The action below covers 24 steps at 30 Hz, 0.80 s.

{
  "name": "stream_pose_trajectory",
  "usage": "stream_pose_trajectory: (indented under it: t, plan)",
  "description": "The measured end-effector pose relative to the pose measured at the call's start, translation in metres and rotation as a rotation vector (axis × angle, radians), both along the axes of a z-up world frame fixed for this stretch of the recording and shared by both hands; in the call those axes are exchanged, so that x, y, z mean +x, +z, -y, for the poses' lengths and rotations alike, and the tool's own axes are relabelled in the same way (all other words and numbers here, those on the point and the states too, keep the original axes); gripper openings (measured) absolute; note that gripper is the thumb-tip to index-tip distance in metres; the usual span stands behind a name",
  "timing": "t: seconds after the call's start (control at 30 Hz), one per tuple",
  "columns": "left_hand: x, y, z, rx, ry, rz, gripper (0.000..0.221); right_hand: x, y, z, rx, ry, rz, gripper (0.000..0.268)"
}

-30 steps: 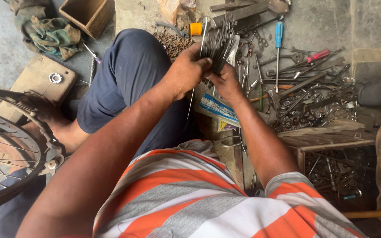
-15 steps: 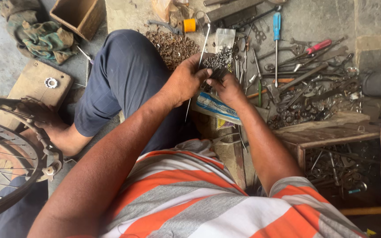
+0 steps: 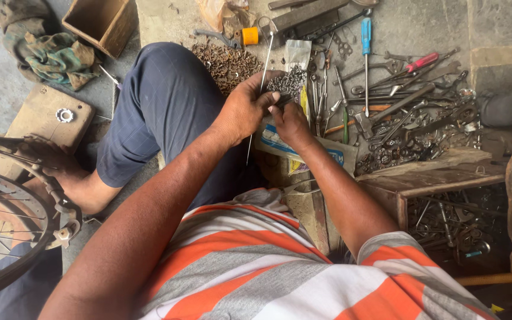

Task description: The person removes a bicycle wheel from a truing stand, selects a bunch of spokes from a package, and inserts individual spokes into the hub of the wheel rim.

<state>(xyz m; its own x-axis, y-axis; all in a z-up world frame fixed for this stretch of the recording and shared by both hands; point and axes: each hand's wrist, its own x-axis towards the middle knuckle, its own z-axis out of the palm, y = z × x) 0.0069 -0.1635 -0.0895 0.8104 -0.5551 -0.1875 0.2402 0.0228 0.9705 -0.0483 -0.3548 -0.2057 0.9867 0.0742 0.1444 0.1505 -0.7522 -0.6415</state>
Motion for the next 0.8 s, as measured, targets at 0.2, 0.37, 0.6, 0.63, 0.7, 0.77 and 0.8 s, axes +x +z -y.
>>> stream_pose_trajectory:
  t: [0.2, 0.37, 0.6, 0.63, 0.7, 0.77, 0.8]
  plan:
    - [0.000, -0.015, -0.001, -0.056, 0.049, -0.011, 0.037, 0.001, -0.014, -0.006, 0.067, -0.034, -0.007, 0.032]
    - [0.005, -0.014, -0.010, -0.038, 0.131, -0.100, 0.039, 0.017, -0.008, -0.014, 0.092, -0.040, -0.185, 0.036]
    - [0.019, 0.010, -0.035, -0.163, 0.223, -0.282, 0.034, 0.016, 0.081, -0.020, -0.144, 0.106, -0.350, 0.038]
    - [0.021, 0.016, -0.042, -0.150, 0.227, -0.307, 0.034, 0.013, 0.102, -0.022, -0.155, 0.127, -0.382, 0.038]
    - [0.021, 0.027, -0.052, -0.178, 0.221, -0.322, 0.037, 0.007, 0.142, -0.028, -0.180, 0.167, -0.448, 0.040]
    - [0.019, 0.038, -0.061, -0.184, 0.210, -0.324, 0.038, 0.004, 0.169, -0.038, -0.095, 0.233, -0.497, 0.041]
    - [0.016, 0.042, -0.067, -0.176, 0.202, -0.319, 0.038, 0.003, 0.179, -0.043, -0.053, 0.267, -0.520, 0.042]
